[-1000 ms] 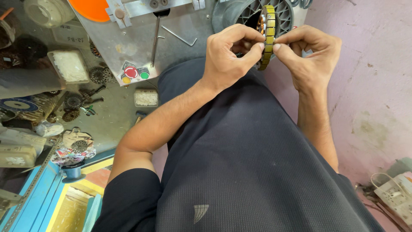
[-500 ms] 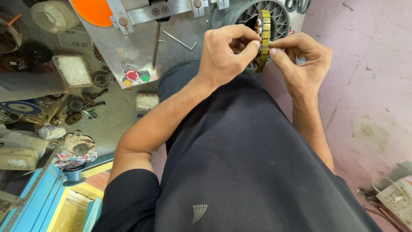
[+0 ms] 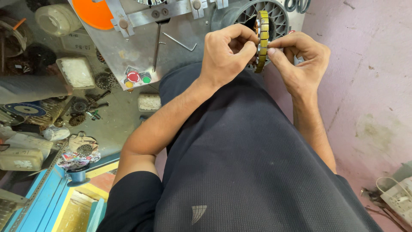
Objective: The person inserts small white rectangular pieces into slots on a circular yellow and copper component mounted on a machine. They use scissors to trim a piece and continue inserting the pieces into the component.
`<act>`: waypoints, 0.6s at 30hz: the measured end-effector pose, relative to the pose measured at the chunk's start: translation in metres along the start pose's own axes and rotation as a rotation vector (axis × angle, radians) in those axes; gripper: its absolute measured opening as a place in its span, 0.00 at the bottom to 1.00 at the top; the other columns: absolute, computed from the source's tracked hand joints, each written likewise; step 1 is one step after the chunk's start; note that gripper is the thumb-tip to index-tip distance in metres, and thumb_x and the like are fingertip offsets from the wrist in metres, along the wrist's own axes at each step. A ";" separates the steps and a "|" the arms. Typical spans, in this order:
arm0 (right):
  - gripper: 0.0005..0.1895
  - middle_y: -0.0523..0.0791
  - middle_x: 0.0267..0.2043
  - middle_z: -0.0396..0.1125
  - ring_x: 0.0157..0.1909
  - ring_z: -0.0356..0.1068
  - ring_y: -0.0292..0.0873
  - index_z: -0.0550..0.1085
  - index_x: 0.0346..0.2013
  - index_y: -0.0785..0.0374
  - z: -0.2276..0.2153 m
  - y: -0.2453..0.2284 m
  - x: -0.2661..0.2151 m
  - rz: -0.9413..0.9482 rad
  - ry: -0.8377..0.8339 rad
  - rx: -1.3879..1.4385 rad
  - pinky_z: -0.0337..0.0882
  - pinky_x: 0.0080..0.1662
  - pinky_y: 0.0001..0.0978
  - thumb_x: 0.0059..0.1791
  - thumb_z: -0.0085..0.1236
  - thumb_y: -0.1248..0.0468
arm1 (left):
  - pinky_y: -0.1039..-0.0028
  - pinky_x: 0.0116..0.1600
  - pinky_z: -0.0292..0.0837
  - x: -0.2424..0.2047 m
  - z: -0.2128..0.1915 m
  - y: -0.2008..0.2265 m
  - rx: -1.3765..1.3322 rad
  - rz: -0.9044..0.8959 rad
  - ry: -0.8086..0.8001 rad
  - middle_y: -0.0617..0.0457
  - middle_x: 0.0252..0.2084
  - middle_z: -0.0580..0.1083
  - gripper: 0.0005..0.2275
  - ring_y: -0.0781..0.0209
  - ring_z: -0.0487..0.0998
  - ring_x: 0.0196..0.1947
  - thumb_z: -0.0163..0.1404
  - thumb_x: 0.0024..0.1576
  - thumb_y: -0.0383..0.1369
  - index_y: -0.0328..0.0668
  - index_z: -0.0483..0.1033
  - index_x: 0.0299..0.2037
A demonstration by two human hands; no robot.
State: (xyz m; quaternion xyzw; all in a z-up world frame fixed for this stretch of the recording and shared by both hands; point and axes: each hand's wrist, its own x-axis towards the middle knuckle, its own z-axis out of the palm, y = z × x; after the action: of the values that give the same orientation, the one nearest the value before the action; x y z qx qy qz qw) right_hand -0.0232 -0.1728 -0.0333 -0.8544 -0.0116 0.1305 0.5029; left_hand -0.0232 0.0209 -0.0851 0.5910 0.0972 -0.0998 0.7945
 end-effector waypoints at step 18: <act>0.02 0.41 0.35 0.70 0.32 0.62 0.28 0.79 0.40 0.71 0.008 0.000 -0.004 0.044 0.068 -0.021 0.60 0.37 0.19 0.54 0.64 0.77 | 0.80 0.36 0.81 -0.008 0.000 0.001 0.117 0.113 0.006 0.53 0.32 0.81 0.04 0.70 0.83 0.29 0.57 0.55 0.24 0.32 0.80 0.38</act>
State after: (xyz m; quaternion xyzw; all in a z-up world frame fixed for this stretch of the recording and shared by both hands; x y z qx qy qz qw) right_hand -0.0291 -0.1668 -0.0363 -0.8636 0.0231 0.1122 0.4910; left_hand -0.0301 0.0213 -0.0818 0.6413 0.0604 -0.0586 0.7627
